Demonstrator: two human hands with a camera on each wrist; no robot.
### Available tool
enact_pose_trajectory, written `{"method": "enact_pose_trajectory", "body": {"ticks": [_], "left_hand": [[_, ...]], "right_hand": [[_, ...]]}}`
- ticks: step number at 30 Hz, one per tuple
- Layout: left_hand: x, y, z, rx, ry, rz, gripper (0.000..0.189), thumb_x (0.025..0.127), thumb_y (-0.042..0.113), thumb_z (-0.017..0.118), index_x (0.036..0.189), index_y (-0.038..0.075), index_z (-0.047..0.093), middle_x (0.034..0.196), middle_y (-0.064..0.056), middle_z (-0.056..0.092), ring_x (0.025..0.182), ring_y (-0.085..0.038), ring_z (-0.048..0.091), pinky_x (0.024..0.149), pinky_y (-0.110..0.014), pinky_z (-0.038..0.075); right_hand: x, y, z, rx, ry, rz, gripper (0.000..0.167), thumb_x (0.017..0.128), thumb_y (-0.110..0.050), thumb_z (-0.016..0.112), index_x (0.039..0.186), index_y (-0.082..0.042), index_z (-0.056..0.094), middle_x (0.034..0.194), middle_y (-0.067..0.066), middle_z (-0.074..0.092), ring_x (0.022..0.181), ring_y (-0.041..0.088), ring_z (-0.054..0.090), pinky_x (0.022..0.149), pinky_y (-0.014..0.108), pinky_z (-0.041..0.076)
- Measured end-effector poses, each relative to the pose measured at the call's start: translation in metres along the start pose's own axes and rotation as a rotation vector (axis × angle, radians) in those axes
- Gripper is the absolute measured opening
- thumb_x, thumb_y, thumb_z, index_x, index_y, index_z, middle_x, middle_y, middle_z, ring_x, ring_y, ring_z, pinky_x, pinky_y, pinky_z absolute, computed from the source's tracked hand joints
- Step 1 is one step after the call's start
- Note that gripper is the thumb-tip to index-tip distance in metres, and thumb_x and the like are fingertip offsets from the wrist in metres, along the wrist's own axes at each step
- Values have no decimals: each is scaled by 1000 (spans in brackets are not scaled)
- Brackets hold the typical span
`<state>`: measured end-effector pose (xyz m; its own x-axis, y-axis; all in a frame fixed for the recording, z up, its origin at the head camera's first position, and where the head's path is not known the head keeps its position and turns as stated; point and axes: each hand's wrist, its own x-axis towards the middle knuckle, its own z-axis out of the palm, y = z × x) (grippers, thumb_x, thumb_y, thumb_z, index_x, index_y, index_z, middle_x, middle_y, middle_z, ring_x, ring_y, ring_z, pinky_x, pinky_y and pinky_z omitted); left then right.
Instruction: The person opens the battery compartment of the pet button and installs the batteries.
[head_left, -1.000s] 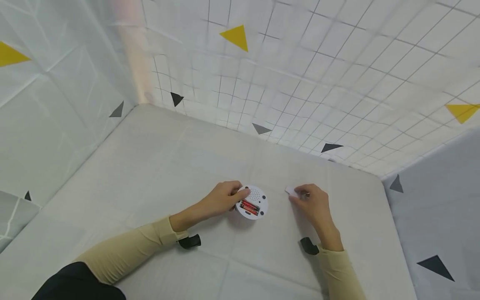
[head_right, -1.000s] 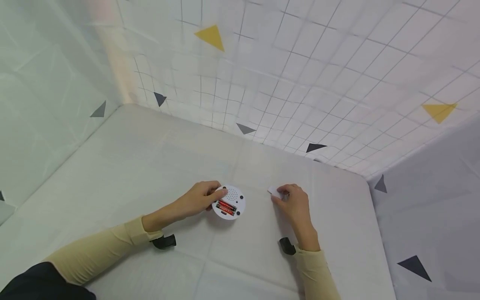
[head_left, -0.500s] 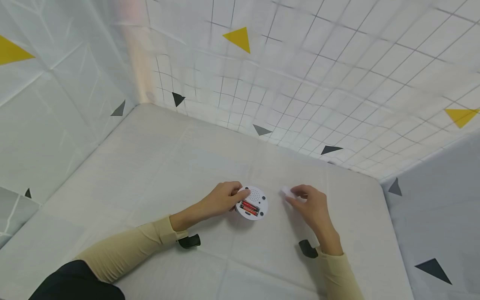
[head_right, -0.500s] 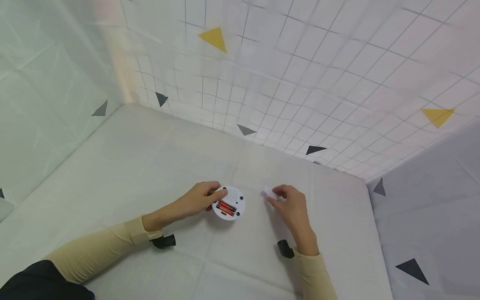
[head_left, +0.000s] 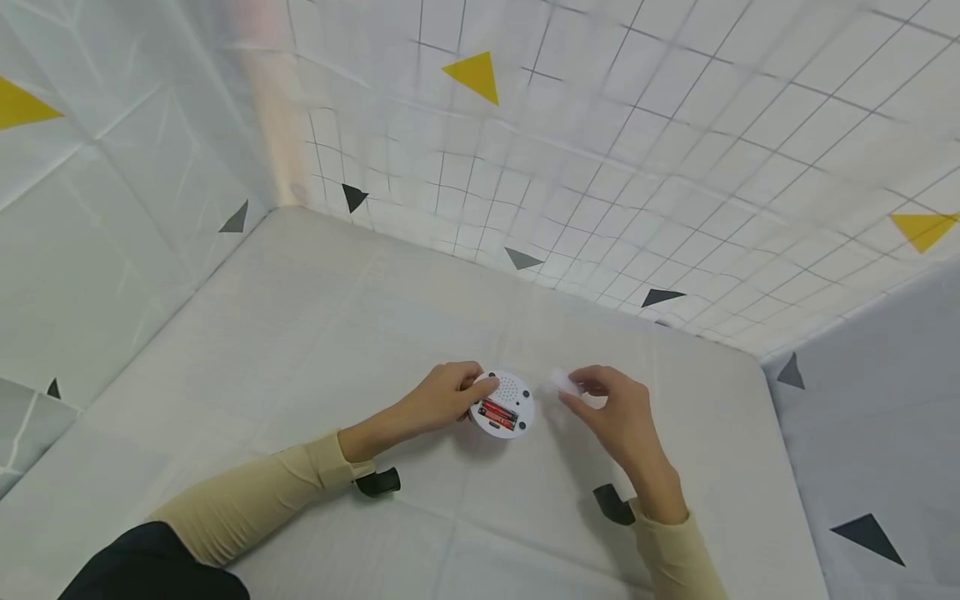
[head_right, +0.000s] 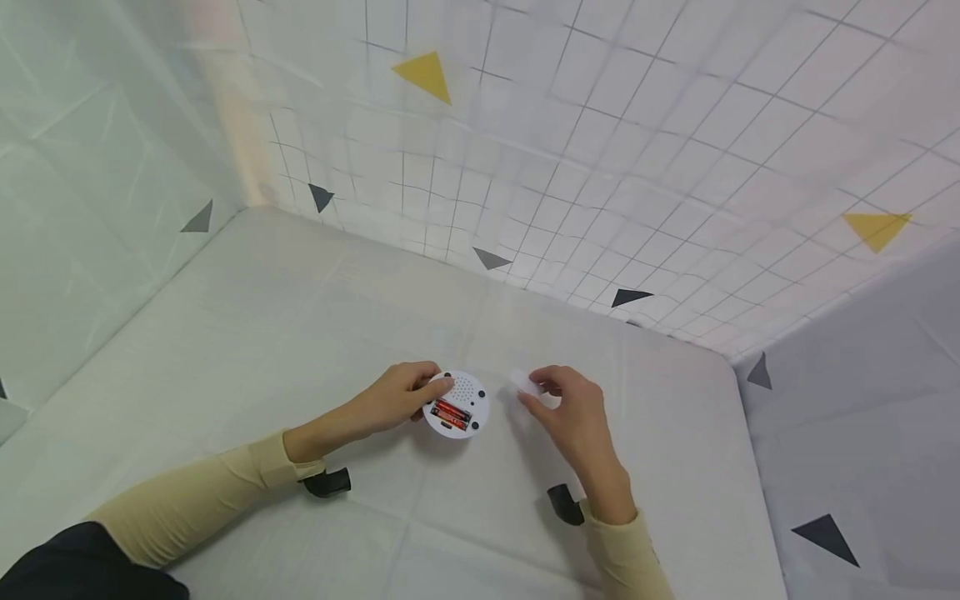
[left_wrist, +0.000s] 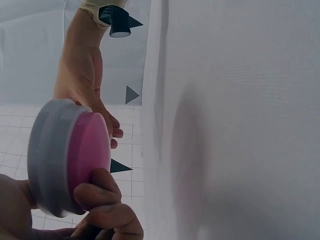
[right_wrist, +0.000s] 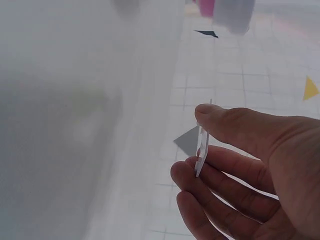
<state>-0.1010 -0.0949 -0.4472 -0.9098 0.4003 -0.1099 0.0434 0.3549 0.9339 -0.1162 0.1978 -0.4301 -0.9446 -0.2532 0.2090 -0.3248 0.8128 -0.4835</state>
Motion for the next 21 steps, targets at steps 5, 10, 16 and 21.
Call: {"method": "enact_pose_trajectory", "body": {"ticks": [5, 10, 16, 21], "left_hand": [[0, 0, 0, -6, -5, -3, 30, 109, 36, 58, 109, 7, 66, 73, 2, 62, 62, -11, 52, 57, -24, 40], [0, 0, -1, -6, -7, 0, 29, 109, 35, 57, 108, 7, 66, 72, 2, 62, 62, -10, 52, 57, -24, 40], [-1, 2, -1, -2, -7, -6, 29, 109, 35, 57, 106, 8, 65, 72, 2, 61, 62, -11, 52, 57, -24, 40], [0, 2, -1, -3, -5, -4, 29, 110, 35, 57, 107, 7, 66, 72, 1, 61, 62, -11, 53, 57, -24, 41]], "right_hand": [[-3, -11, -3, -7, 38, -49, 33, 86, -23, 90, 113, -12, 76, 107, 5, 77, 98, 25, 74, 88, 49, 60], [-6, -21, -7, 0, 70, -101, 34, 85, -22, 91, 113, -13, 75, 106, 2, 77, 96, 22, 73, 87, 48, 60], [-10, -35, -11, 20, 68, -172, 38, 82, -21, 93, 114, -14, 75, 107, -4, 77, 98, 14, 73, 88, 41, 60], [-11, -40, -14, 50, 38, -241, 40, 79, -19, 95, 114, -14, 75, 108, -6, 77, 96, 11, 71, 86, 38, 60]]}}
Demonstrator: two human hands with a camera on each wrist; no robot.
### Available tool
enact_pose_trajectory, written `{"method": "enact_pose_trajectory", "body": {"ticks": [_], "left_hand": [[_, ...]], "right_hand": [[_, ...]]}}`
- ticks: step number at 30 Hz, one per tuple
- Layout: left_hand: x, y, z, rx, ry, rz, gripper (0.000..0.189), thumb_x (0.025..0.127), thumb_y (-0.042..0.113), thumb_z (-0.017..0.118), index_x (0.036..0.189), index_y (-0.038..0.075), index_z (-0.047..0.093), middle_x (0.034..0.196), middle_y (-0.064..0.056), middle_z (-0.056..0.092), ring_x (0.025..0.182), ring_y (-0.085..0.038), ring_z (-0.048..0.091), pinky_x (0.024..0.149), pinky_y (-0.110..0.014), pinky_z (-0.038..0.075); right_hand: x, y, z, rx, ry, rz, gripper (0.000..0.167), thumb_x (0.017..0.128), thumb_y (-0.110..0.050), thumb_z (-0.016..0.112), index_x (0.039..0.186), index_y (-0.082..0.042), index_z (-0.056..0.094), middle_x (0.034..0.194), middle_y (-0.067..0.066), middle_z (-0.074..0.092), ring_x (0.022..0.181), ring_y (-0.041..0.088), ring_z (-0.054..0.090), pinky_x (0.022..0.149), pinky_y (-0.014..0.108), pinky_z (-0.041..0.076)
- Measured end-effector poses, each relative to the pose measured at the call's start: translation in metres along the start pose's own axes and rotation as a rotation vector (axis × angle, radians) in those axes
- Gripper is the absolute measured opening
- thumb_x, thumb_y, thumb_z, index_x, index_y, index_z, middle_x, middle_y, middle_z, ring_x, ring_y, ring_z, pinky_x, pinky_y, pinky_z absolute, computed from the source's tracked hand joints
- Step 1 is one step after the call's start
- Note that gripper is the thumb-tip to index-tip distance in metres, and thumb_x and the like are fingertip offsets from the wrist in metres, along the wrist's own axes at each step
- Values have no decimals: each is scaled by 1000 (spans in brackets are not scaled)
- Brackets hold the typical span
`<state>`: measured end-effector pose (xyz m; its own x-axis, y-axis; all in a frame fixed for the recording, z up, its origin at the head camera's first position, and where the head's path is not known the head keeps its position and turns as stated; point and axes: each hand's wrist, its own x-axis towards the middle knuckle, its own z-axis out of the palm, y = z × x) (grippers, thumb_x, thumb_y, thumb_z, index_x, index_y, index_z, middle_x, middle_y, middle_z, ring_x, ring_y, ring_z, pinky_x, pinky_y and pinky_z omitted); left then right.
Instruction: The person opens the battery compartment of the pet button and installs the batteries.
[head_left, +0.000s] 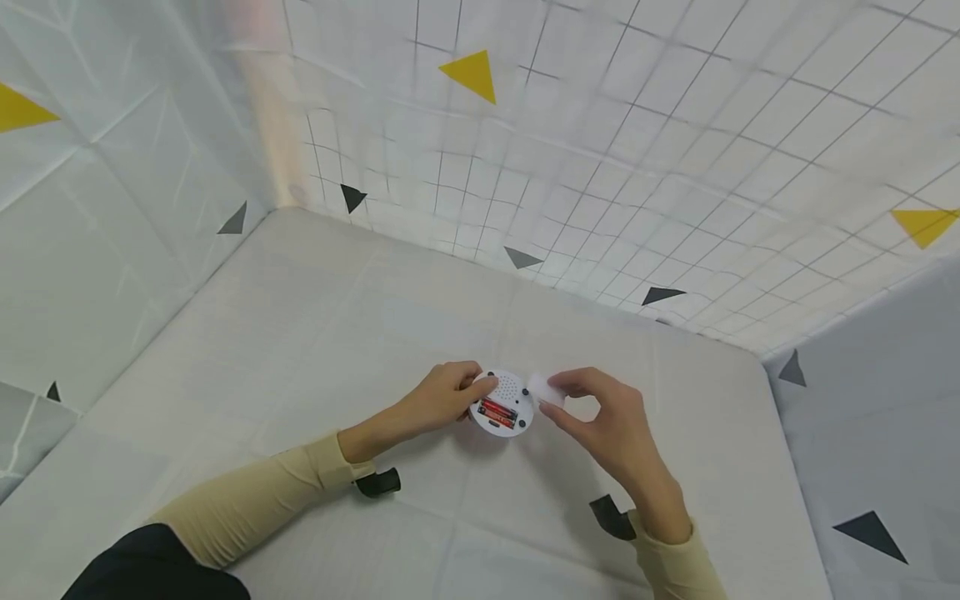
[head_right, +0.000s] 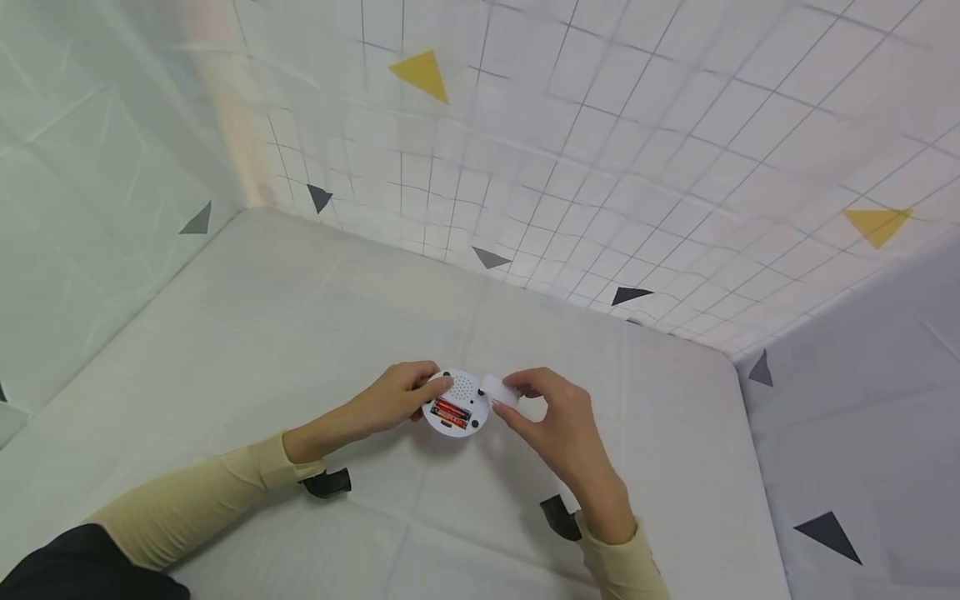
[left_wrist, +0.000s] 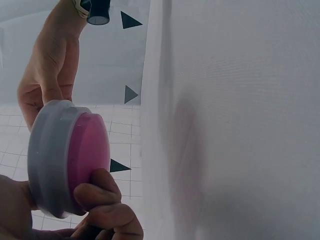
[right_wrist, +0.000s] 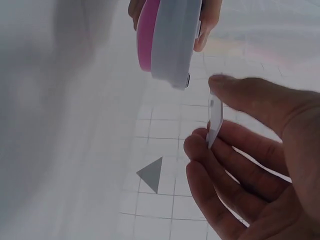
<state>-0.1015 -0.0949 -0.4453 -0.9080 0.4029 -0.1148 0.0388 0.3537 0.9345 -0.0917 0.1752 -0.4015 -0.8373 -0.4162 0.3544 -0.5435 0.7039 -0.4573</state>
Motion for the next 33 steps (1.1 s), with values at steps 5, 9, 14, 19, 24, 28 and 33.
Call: {"method": "enact_pose_trajectory", "body": {"ticks": [5, 9, 14, 19, 24, 28, 33], "left_hand": [[0, -1, 1, -5, -5, -9, 30, 109, 36, 57, 110, 8, 66, 74, 2, 62, 63, -11, 53, 58, -24, 41], [0, -1, 1, -4, -2, -7, 30, 109, 37, 57, 109, 8, 66, 74, 1, 62, 63, -11, 53, 58, -25, 41], [-1, -1, 1, -5, -3, -9, 31, 109, 38, 57, 109, 8, 66, 74, 1, 61, 63, -11, 52, 57, -25, 40], [-2, 0, 1, -8, -4, 1, 33, 109, 38, 57, 110, 7, 66, 73, 2, 61, 63, -11, 52, 58, -25, 40], [-2, -1, 2, -4, -2, 9, 33, 109, 37, 57, 108, 6, 66, 72, 2, 59, 63, -11, 52, 57, -25, 39], [-3, 0, 2, -3, 0, 17, 30, 109, 36, 58, 105, 8, 66, 70, 2, 59, 62, -10, 51, 56, -24, 39], [-4, -1, 4, -6, -2, 33, 30, 109, 36, 58, 102, 8, 65, 68, 3, 58, 60, -9, 50, 55, -23, 38]], "right_hand": [[0, -3, 1, 35, -41, -56, 40, 78, -17, 95, 113, -13, 75, 108, -6, 77, 95, 10, 71, 83, 41, 60], [-1, -7, 3, 37, -60, -69, 39, 79, -18, 95, 112, -14, 75, 108, -7, 77, 95, 9, 70, 83, 39, 60], [-4, -13, 5, 36, -69, -91, 40, 78, -19, 95, 112, -14, 76, 109, -8, 76, 95, 9, 69, 83, 35, 59], [-4, -19, 8, 49, -63, -134, 41, 77, -20, 96, 111, -14, 75, 109, -6, 76, 95, 10, 70, 82, 32, 58], [-4, -22, 13, 70, -73, -163, 40, 77, -19, 96, 110, -14, 75, 107, -5, 75, 95, 10, 70, 82, 32, 59], [-4, -24, 16, 77, -86, -162, 39, 78, -20, 96, 110, -15, 75, 107, -6, 74, 95, 10, 68, 81, 34, 60], [-6, -27, 19, 96, -92, -165, 37, 79, -20, 95, 109, -16, 75, 105, -7, 72, 93, 11, 66, 80, 31, 59]]}}
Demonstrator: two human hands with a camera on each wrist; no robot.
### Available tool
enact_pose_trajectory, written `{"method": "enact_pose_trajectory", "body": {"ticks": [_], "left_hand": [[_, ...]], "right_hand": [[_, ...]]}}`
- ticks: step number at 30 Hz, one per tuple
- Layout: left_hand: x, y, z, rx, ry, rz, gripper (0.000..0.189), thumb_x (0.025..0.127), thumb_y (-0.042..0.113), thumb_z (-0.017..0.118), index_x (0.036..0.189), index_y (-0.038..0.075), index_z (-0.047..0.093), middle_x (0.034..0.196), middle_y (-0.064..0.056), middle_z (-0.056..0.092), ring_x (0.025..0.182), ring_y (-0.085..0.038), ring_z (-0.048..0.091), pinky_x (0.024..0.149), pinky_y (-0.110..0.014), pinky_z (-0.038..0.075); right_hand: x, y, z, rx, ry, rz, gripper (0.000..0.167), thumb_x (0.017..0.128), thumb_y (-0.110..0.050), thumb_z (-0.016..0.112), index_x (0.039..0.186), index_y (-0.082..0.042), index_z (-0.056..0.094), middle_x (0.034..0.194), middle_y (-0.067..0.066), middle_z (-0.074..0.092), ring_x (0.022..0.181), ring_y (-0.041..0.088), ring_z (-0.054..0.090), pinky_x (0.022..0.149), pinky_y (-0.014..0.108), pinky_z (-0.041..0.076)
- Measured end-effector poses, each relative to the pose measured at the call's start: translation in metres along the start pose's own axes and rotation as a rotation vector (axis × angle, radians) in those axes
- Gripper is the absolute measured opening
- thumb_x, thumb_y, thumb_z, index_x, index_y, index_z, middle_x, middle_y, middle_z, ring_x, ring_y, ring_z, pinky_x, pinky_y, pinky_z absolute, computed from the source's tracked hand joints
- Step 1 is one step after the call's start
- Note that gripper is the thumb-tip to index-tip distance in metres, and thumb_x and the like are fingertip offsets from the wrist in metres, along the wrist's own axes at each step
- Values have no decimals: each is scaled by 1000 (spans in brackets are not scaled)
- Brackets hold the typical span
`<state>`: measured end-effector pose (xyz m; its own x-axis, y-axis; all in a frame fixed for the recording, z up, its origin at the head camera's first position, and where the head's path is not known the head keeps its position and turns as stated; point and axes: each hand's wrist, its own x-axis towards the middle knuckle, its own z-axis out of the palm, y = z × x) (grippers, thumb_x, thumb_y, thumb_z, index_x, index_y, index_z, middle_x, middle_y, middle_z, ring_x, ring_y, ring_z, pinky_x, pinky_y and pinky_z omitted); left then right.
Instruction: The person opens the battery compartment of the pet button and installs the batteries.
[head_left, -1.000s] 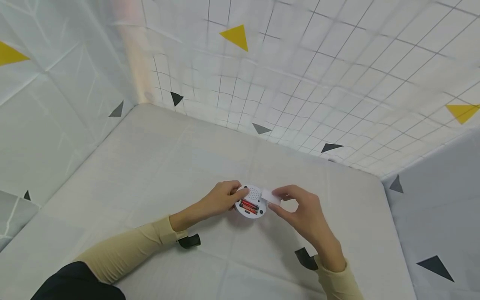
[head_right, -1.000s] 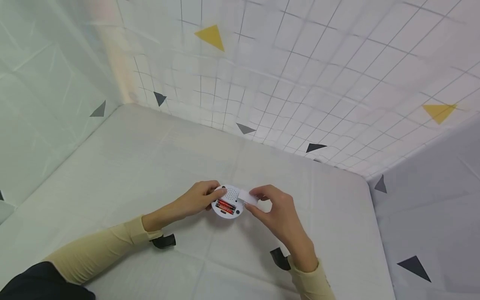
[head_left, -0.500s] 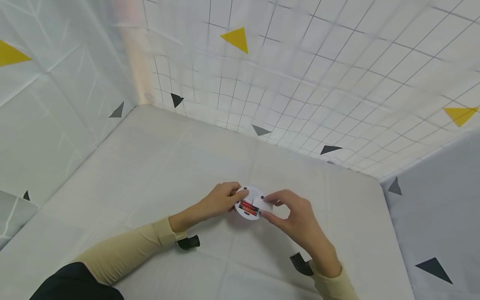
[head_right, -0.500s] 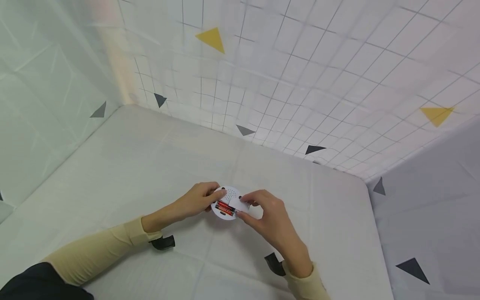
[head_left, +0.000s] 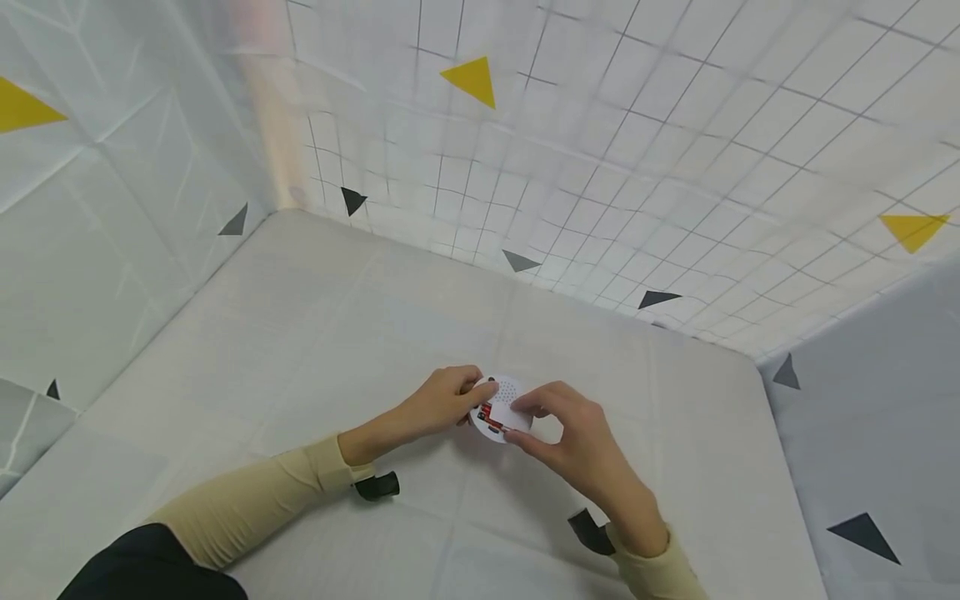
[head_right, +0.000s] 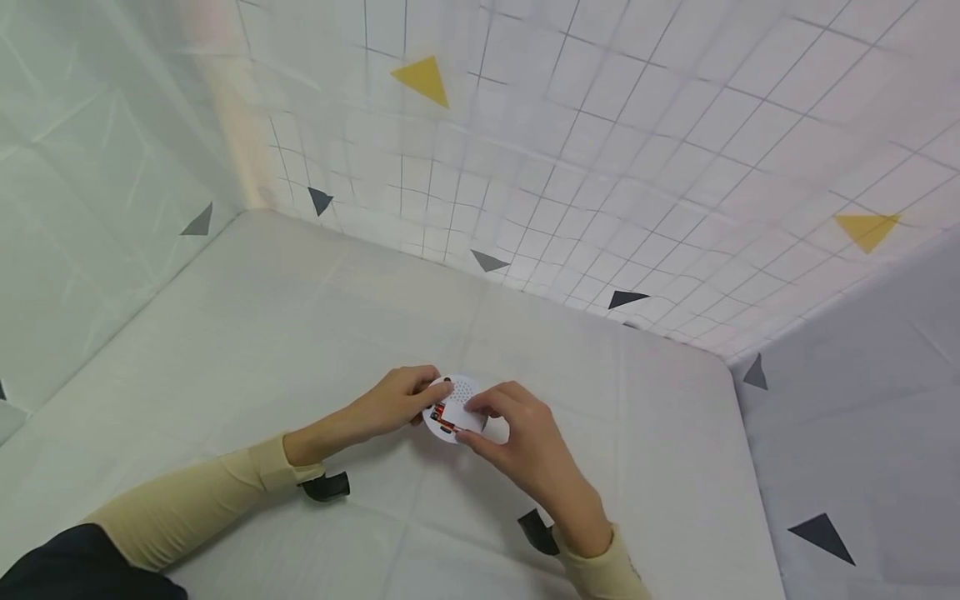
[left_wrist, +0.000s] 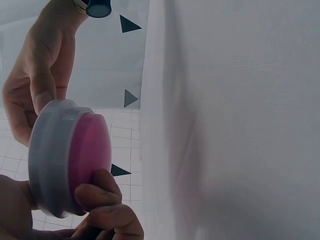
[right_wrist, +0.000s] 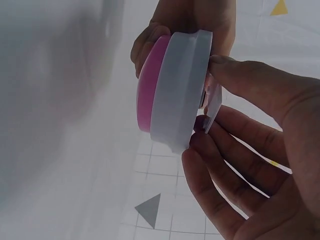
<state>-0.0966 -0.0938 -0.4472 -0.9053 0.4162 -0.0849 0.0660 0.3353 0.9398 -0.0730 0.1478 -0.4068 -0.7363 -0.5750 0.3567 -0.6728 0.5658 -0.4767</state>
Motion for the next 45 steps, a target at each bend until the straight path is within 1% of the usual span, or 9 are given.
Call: {"method": "enact_pose_trajectory", "body": {"ticks": [4, 12, 17, 18, 21, 26, 31, 36, 45], "left_hand": [[0, -2, 1, 4, 1, 11, 30, 109, 36, 58, 99, 9, 65, 67, 4, 57, 60, -9, 50, 55, -23, 38], [0, -5, 2, 7, 4, 10, 32, 109, 38, 58, 100, 9, 65, 67, 4, 56, 60, -9, 49, 55, -24, 38], [0, -5, 2, 7, 0, 6, 33, 109, 38, 58, 100, 8, 66, 66, 4, 56, 59, -9, 48, 55, -24, 38], [0, -5, 2, 8, 0, 5, 33, 109, 38, 57, 100, 8, 66, 66, 4, 56, 59, -9, 48, 55, -24, 38], [0, -4, 2, 7, -3, 4, 31, 109, 37, 58, 100, 8, 66, 67, 4, 56, 60, -9, 49, 55, -23, 38], [1, -6, 2, -2, -4, 7, 31, 109, 37, 58, 101, 8, 66, 67, 4, 57, 60, -9, 49, 55, -23, 38], [1, -7, 3, -3, -1, 2, 31, 109, 37, 59, 100, 8, 66, 66, 4, 56, 59, -9, 49, 55, -23, 37], [2, -9, 3, -3, -3, 1, 32, 109, 38, 58, 101, 8, 66, 66, 4, 56, 60, -9, 49, 55, -24, 38], [4, -10, 2, 3, -2, 13, 31, 109, 37, 58, 101, 8, 65, 67, 4, 57, 60, -9, 50, 55, -24, 39]], "right_hand": [[0, -2, 4, 13, 4, -2, 35, 79, -21, 95, 109, -16, 76, 105, -6, 71, 92, 11, 64, 80, 24, 55], [0, -3, 9, 21, 17, -19, 34, 79, -21, 95, 107, -16, 76, 104, -5, 71, 90, 11, 65, 79, 22, 54], [1, -3, 10, 34, 14, -20, 34, 79, -20, 95, 107, -15, 76, 104, -4, 70, 90, 11, 66, 81, 18, 52], [1, -3, 10, 35, 13, -21, 33, 79, -20, 95, 107, -15, 76, 104, -4, 70, 91, 11, 66, 81, 19, 53], [1, -3, 11, 39, 6, -26, 33, 80, -20, 95, 107, -16, 76, 104, -4, 70, 91, 11, 66, 82, 19, 53], [2, -3, 12, 45, -1, -31, 33, 80, -19, 94, 107, -16, 76, 104, -4, 70, 90, 11, 65, 81, 21, 54], [2, -2, 14, 50, 2, -32, 32, 80, -19, 94, 107, -15, 76, 103, -4, 70, 89, 11, 66, 78, 31, 58], [1, -3, 15, 57, 5, -21, 31, 81, -20, 94, 106, -15, 76, 102, -5, 69, 86, 10, 67, 75, 36, 60], [2, -3, 18, 67, 24, -10, 32, 80, -22, 95, 105, -15, 75, 102, -4, 71, 85, 10, 68, 74, 35, 61]]}}
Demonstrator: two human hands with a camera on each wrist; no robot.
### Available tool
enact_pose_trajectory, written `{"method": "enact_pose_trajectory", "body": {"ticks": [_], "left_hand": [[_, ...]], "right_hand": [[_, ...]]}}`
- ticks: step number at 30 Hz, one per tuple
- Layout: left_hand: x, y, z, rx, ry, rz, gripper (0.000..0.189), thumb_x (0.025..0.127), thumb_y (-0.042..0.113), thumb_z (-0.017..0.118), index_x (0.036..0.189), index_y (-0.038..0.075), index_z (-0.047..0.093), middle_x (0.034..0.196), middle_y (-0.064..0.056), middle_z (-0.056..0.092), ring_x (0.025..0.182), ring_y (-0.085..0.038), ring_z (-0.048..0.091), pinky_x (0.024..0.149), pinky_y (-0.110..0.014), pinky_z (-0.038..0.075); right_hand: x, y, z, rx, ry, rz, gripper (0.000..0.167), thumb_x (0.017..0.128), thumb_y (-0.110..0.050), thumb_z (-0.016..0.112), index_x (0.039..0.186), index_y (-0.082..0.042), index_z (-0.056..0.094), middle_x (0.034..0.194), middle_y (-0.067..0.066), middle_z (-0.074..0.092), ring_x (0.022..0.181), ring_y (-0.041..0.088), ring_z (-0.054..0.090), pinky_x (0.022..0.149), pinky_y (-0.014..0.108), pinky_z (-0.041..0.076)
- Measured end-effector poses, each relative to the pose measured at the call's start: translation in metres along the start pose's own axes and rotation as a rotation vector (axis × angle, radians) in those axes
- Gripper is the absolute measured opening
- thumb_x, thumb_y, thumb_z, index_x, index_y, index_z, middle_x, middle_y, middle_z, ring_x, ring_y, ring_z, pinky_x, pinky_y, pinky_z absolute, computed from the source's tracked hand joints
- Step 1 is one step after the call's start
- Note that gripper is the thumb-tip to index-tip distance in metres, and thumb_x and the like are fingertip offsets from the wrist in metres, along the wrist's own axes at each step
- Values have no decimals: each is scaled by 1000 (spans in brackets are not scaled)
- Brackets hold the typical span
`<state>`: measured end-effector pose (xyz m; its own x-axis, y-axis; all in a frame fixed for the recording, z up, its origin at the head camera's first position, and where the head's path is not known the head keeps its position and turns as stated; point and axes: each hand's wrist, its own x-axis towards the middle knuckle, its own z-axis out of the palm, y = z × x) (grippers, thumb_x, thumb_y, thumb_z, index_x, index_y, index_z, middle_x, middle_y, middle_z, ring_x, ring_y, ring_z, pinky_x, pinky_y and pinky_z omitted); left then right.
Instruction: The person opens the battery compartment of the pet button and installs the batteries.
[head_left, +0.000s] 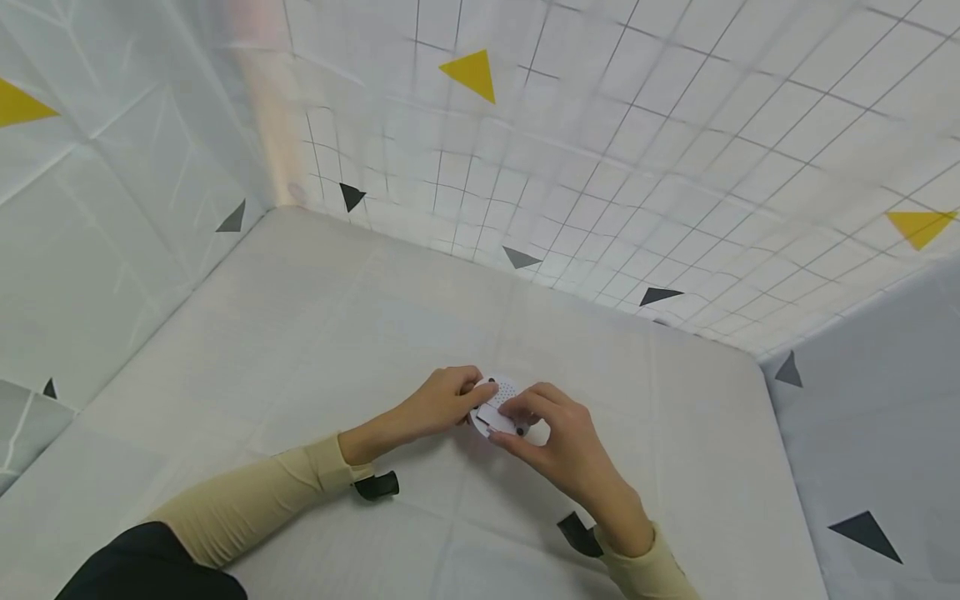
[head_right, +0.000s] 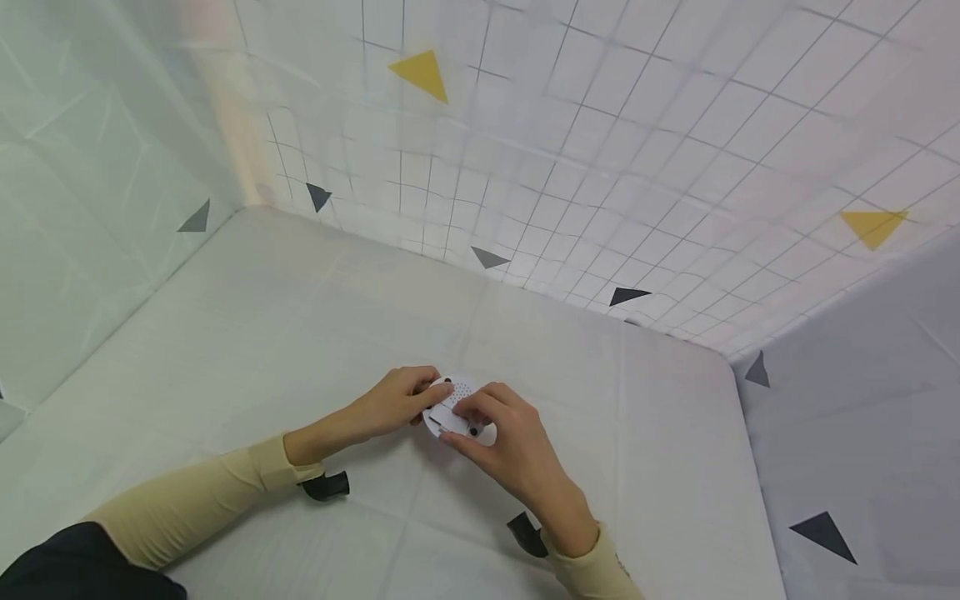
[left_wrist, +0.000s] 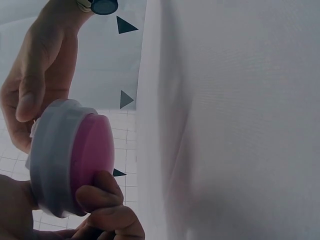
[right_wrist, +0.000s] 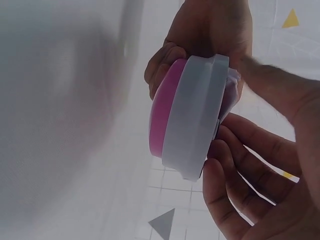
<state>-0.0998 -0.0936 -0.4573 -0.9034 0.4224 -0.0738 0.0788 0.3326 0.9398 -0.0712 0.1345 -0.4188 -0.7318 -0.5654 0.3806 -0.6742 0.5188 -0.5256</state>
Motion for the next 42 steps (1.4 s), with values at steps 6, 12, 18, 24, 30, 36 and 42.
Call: {"method": "enact_pose_trajectory", "body": {"ticks": [6, 12, 18, 24, 30, 36, 42], "left_hand": [[0, 1, 0, 10, 4, -2, 31, 109, 37, 58, 101, 8, 65, 68, 4, 57, 61, -9, 51, 56, -24, 40], [-1, 1, 0, 8, 6, 1, 31, 109, 37, 58, 101, 8, 65, 68, 4, 57, 62, -9, 51, 57, -23, 41], [-2, 2, -1, 11, 5, 15, 31, 109, 36, 57, 99, 8, 65, 67, 3, 57, 60, -9, 50, 56, -23, 40], [-2, 3, -1, 14, 12, 18, 30, 109, 35, 57, 99, 8, 64, 67, 4, 57, 60, -9, 50, 55, -23, 39], [-1, 3, -1, 24, 15, 21, 29, 109, 34, 58, 101, 8, 65, 67, 5, 57, 60, -8, 50, 55, -23, 39], [-1, 3, 0, 12, 13, 17, 29, 109, 34, 58, 101, 8, 65, 68, 5, 57, 61, -8, 50, 55, -23, 39], [-1, 1, 1, 6, 15, 10, 29, 109, 35, 57, 101, 8, 64, 68, 5, 57, 61, -8, 50, 55, -22, 39]], "right_hand": [[0, 0, 1, -1, 5, 13, 29, 82, -22, 93, 104, -15, 76, 101, -5, 70, 84, 9, 68, 74, 34, 60], [0, -2, 2, -7, 2, 23, 27, 84, -20, 91, 104, -15, 75, 100, -5, 70, 83, 10, 67, 73, 36, 61], [0, -3, 3, -18, 26, 4, 23, 83, -16, 89, 101, -14, 75, 96, -4, 69, 80, 8, 67, 69, 30, 58], [-1, -3, 6, -35, 74, -5, 22, 81, -12, 89, 96, -12, 73, 90, -4, 67, 76, 8, 64, 62, 28, 57], [-2, -6, 8, -62, 79, 15, 25, 79, -13, 90, 89, -13, 67, 84, -4, 64, 74, 9, 63, 59, 29, 57], [-2, -6, 10, -109, 82, 13, 29, 78, -12, 89, 79, -15, 61, 76, -6, 58, 73, 9, 58, 58, 28, 56], [-3, -4, 13, -174, 108, -28, 31, 76, -12, 88, 73, -19, 57, 71, -10, 54, 72, 12, 56, 58, 18, 48]]}}
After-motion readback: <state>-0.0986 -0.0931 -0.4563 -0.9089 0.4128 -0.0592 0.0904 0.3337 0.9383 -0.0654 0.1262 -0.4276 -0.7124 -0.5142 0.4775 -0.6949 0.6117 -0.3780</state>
